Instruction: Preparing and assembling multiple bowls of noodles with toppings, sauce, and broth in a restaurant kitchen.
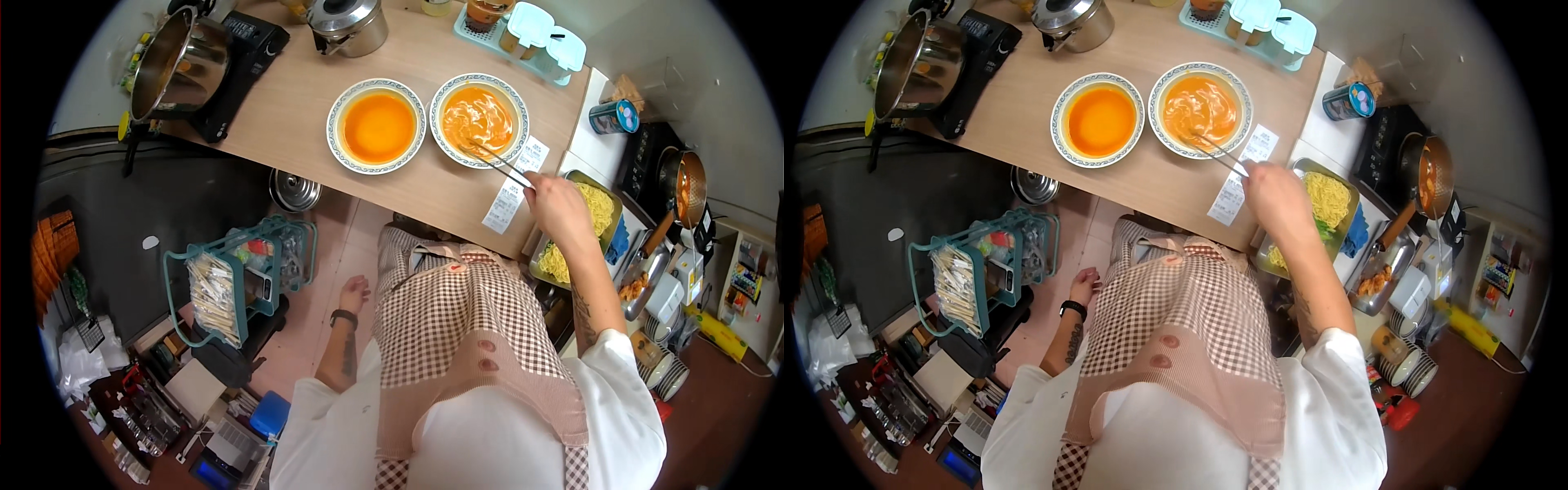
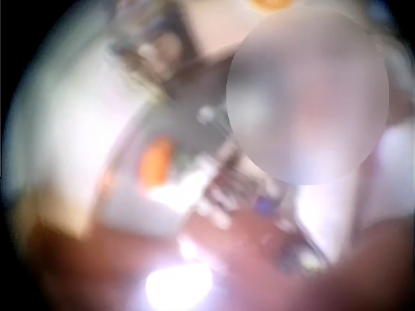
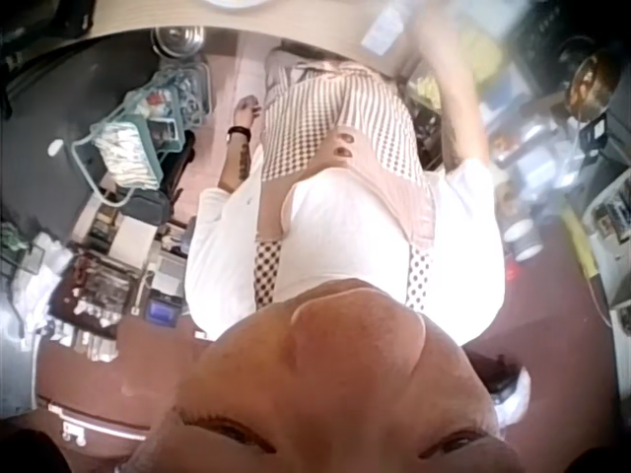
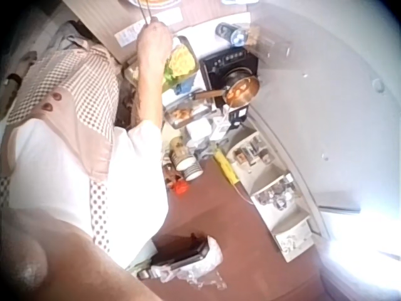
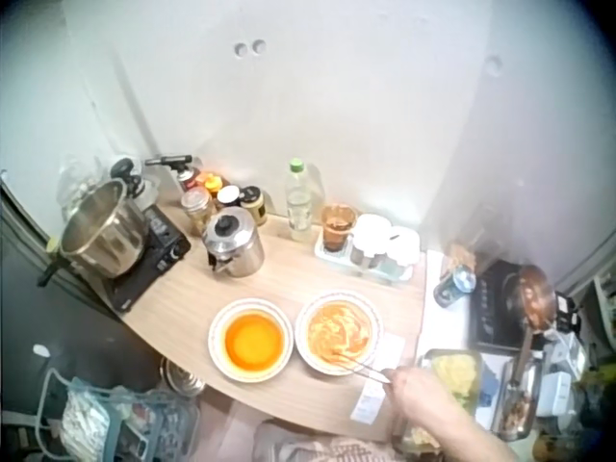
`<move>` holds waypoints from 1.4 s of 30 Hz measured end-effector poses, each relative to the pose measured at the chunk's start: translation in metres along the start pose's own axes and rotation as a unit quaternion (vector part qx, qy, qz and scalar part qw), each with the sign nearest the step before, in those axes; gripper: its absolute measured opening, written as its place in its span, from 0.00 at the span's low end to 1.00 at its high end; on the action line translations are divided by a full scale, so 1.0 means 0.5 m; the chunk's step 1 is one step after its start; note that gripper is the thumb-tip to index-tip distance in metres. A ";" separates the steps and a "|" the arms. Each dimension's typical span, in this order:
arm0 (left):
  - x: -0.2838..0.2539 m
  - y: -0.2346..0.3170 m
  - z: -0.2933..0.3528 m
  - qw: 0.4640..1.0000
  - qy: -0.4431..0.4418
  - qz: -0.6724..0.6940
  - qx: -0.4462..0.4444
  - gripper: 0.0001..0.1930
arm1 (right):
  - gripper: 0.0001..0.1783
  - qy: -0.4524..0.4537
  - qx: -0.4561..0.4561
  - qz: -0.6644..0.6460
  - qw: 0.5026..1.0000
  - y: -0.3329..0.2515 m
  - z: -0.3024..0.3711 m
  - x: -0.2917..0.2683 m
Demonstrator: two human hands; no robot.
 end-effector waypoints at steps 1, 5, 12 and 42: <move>-0.006 -0.007 0.000 1.000 -0.001 -0.002 -0.001 0.20 | 0.15 0.013 -0.014 0.008 1.000 0.001 -0.015 0.004; -0.002 0.005 0.009 1.000 -0.007 -0.009 -0.001 0.20 | 0.14 0.016 0.014 0.044 0.999 0.031 -0.032 0.001; 0.002 0.028 0.014 1.000 -0.014 -0.028 0.004 0.20 | 0.11 0.047 -0.049 0.055 0.996 0.030 -0.053 0.016; 0.251 0.329 0.190 0.950 -0.197 -0.095 0.221 0.18 | 0.13 0.056 -0.004 0.058 0.997 0.072 -0.090 0.027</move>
Point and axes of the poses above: each hand's wrist, its own z-axis away from the middle knuckle, its own x-axis out of the palm, y = z × x, the point moved 1 cm from there along -z, towards the middle knuckle, and after that the axes turned 6 degrees about z, right-handed, at the moved point
